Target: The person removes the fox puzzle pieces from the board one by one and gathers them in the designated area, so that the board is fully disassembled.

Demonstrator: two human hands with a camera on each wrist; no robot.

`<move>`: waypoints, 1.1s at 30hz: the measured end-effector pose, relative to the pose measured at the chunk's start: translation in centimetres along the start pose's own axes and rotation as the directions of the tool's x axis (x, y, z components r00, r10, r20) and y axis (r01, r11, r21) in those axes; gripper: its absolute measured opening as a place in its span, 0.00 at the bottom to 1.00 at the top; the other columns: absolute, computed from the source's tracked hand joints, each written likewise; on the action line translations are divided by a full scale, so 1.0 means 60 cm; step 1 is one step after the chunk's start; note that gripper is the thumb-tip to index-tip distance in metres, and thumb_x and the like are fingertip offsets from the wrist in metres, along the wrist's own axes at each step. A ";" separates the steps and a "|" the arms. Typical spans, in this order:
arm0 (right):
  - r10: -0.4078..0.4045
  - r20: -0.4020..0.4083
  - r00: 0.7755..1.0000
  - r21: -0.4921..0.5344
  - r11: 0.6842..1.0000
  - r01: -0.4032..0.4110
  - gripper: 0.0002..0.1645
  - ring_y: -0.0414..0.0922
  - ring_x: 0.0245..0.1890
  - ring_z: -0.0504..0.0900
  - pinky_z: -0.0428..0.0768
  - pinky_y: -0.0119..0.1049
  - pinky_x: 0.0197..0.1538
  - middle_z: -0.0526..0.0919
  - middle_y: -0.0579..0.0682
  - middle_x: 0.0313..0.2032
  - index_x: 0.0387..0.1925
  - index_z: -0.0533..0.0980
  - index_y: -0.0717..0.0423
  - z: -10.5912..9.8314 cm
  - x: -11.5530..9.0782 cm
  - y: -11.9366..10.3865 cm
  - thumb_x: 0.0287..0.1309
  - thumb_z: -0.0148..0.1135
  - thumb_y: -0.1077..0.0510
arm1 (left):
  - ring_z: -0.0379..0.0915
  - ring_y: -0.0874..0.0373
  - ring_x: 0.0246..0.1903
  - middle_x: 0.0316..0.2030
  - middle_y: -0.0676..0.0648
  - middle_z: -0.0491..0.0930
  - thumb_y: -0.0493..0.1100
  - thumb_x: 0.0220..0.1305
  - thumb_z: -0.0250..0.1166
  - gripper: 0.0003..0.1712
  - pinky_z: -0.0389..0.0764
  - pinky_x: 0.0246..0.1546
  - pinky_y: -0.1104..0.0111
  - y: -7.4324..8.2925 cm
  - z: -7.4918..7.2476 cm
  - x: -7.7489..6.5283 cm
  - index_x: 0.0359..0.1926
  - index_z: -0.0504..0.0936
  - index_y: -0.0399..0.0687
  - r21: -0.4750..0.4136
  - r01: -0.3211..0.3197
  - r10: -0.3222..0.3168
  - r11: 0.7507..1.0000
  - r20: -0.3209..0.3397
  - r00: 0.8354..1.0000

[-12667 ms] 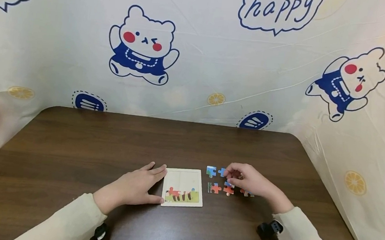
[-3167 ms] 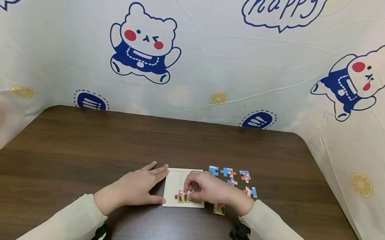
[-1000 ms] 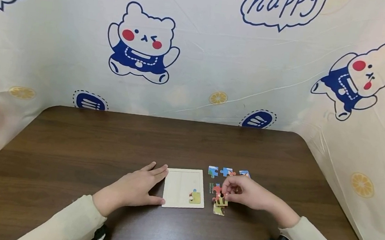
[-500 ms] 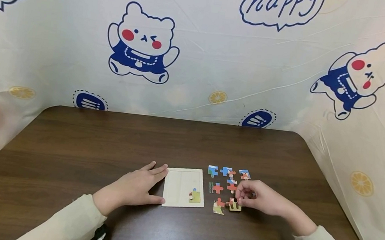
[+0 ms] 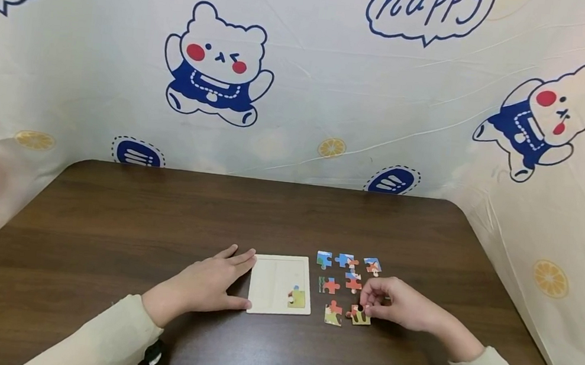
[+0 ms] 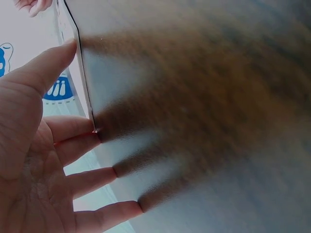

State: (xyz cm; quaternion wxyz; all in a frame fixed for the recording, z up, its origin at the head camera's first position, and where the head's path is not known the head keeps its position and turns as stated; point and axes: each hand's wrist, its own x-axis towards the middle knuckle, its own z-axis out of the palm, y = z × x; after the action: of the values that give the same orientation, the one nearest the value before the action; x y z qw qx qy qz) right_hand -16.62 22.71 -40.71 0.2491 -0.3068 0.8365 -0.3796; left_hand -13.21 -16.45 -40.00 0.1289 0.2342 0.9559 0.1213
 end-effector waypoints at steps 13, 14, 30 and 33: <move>-0.008 -0.047 0.999 -0.079 0.997 0.005 0.04 0.33 0.30 0.74 0.75 0.29 0.34 0.77 0.41 0.28 0.38 0.78 0.57 -0.009 -0.007 -0.003 0.61 0.66 0.62 | 0.52 0.34 0.74 0.75 0.43 0.59 0.63 0.60 0.68 0.49 0.74 0.57 0.41 0.000 0.000 0.000 0.74 0.62 0.43 -0.003 0.001 -0.001 1.000 0.002 1.000; -0.007 -0.050 0.999 -0.085 0.996 0.003 0.04 0.33 0.30 0.74 0.75 0.29 0.34 0.77 0.41 0.28 0.38 0.78 0.57 -0.011 -0.008 -0.004 0.61 0.66 0.63 | 0.52 0.34 0.74 0.75 0.43 0.60 0.63 0.60 0.68 0.49 0.74 0.57 0.41 0.000 -0.001 0.000 0.74 0.62 0.43 -0.004 0.001 -0.001 1.000 0.002 1.000; -0.087 -0.033 0.996 -0.148 0.986 0.082 0.04 0.33 0.28 0.71 0.75 0.28 0.33 0.79 0.43 0.30 0.39 0.79 0.57 0.008 0.056 -0.036 0.62 0.65 0.63 | 0.53 0.34 0.74 0.75 0.43 0.60 0.62 0.60 0.68 0.49 0.74 0.59 0.43 0.002 0.000 -0.003 0.74 0.64 0.42 -0.008 -0.001 0.001 1.000 -0.005 1.000; -0.099 -0.021 0.995 -0.155 0.983 0.095 0.04 0.33 0.28 0.71 0.75 0.28 0.33 0.79 0.42 0.29 0.39 0.80 0.57 0.016 0.073 -0.044 0.62 0.66 0.63 | 0.53 0.32 0.73 0.75 0.41 0.60 0.61 0.60 0.69 0.49 0.72 0.62 0.44 0.002 0.000 -0.002 0.73 0.64 0.40 -0.011 -0.011 0.011 1.000 -0.010 1.000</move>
State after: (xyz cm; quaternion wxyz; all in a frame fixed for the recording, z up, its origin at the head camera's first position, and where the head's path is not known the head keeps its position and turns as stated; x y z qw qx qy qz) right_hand -18.15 17.75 -40.00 0.1938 -0.3601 0.8509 -0.3298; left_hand -13.06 -16.41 -39.92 0.1249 0.2383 0.9545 0.1287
